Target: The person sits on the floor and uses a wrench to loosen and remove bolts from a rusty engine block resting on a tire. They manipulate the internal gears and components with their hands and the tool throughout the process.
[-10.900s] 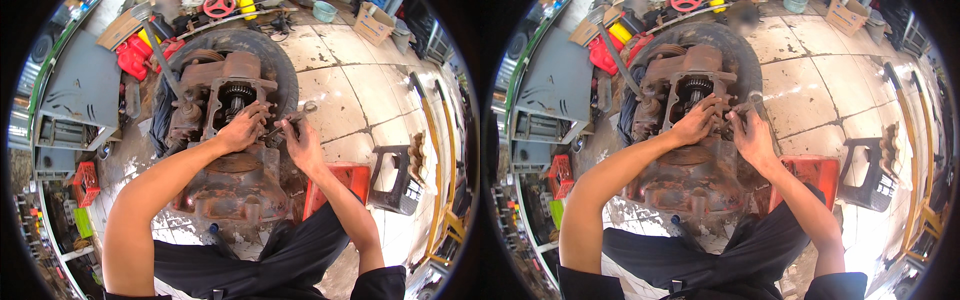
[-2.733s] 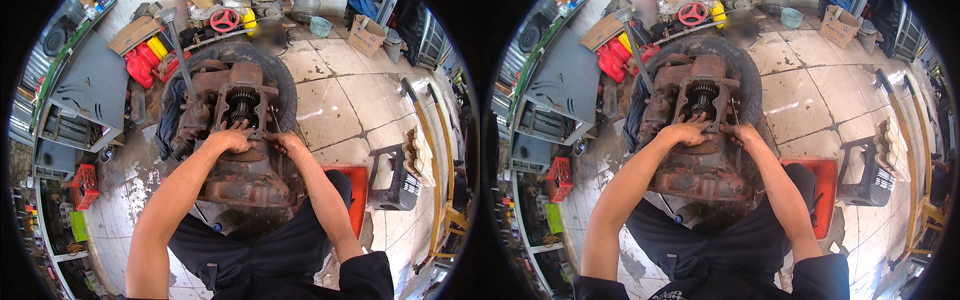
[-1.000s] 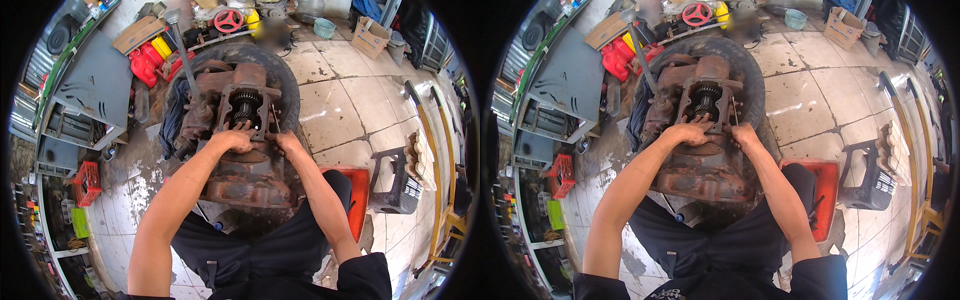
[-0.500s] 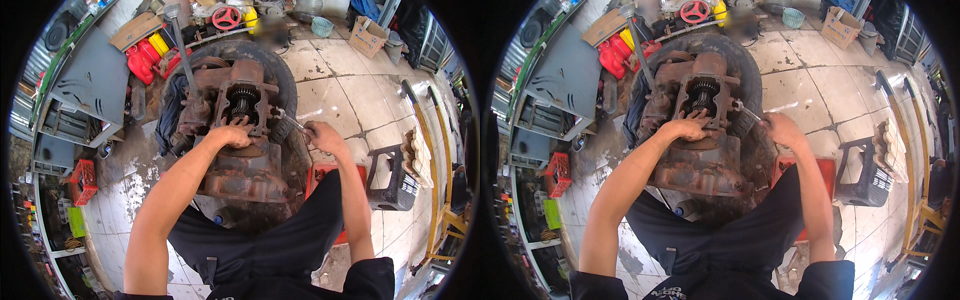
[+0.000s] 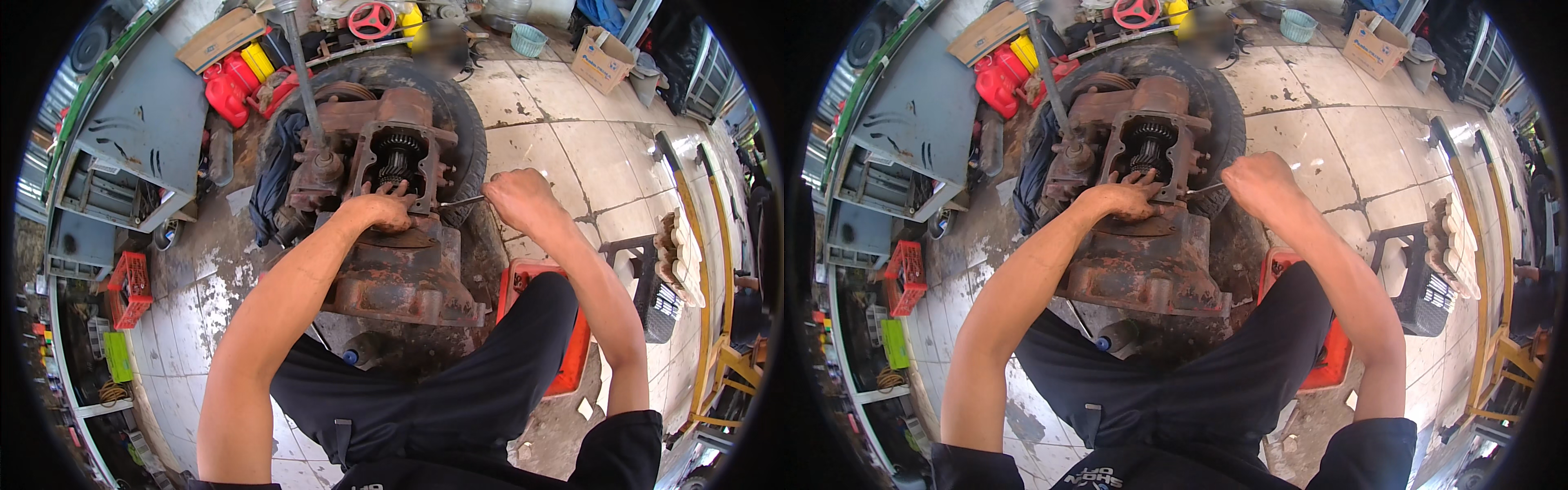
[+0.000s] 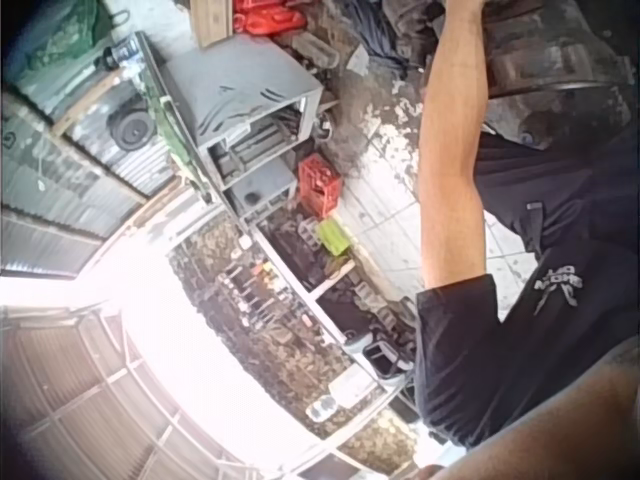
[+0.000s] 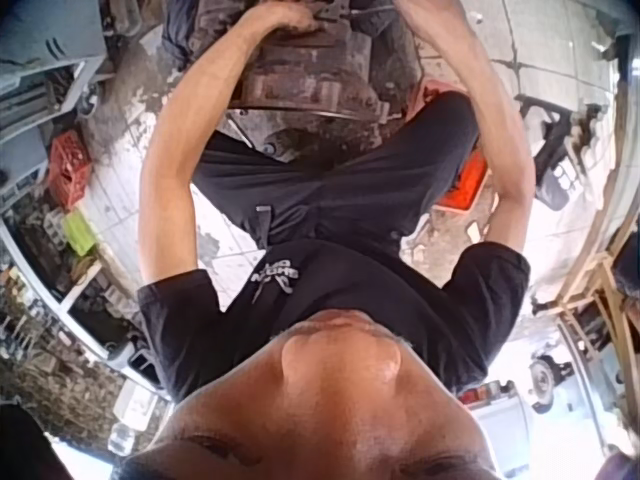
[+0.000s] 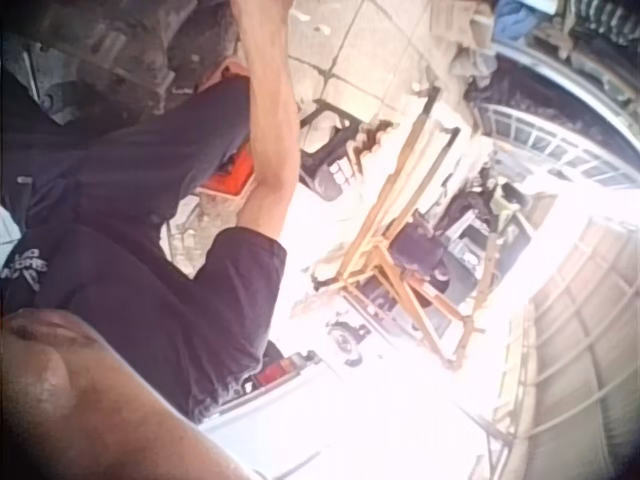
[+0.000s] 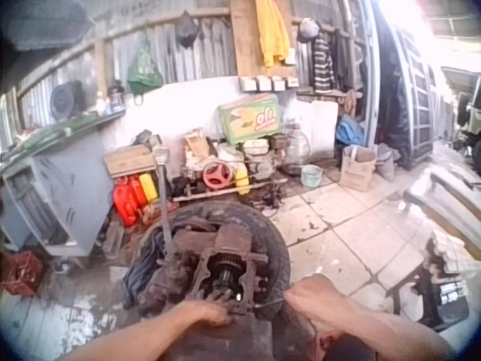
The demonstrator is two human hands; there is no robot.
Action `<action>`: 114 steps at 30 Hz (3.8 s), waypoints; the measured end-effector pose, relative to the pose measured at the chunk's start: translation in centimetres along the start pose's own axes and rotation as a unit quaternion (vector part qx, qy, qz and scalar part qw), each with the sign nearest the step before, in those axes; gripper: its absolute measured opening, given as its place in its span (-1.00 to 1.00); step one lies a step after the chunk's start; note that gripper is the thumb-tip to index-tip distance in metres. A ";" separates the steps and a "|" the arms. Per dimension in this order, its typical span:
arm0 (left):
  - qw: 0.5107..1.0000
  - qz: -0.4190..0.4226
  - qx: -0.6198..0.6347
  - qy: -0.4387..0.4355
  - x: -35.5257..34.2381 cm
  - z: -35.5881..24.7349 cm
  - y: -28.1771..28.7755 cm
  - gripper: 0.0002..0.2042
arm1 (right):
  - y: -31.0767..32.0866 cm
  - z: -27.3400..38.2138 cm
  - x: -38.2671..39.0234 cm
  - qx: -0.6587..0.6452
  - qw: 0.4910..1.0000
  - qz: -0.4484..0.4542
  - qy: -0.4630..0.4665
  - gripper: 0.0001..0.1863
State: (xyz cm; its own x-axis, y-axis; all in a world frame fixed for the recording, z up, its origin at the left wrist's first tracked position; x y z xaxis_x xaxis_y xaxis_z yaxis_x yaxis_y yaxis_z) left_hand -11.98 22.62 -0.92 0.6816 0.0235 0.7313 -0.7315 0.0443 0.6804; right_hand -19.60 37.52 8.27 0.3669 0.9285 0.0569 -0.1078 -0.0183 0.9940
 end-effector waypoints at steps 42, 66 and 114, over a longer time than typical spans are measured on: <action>0.999 0.007 -0.037 0.000 -0.6 0.3 -0.3 -0.24 | 1.3 2.4 -1.8 -0.011 0.998 -0.054 0.023 -0.83; 1.000 0.010 -0.027 0.002 -0.7 0.3 -0.3 -0.23 | -14.9 -6.6 2.2 -0.485 0.867 -0.010 -0.117 -0.69; 0.992 -0.113 0.062 -0.009 0.6 -0.3 2.5 -0.10 | 4.4 -3.2 0.2 -0.053 0.979 -0.117 -0.159 -0.89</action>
State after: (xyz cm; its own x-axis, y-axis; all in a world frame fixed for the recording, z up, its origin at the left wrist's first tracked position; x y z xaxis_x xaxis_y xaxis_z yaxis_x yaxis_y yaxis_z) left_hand -13.37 23.07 1.21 0.8291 0.0094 0.5590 -0.5568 -0.0767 0.8271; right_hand -22.96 38.76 12.34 0.6602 0.7402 -0.1273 -0.0764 0.2348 0.9690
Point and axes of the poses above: each hand's wrist, its own x-axis away from the middle knuckle, its own y-axis out of the back of the hand, z = x × y, the point moved 9 cm from there along -x, towards the middle knuckle, and after that the axes turned 12 degrees about -x, right-handed, at the moved point
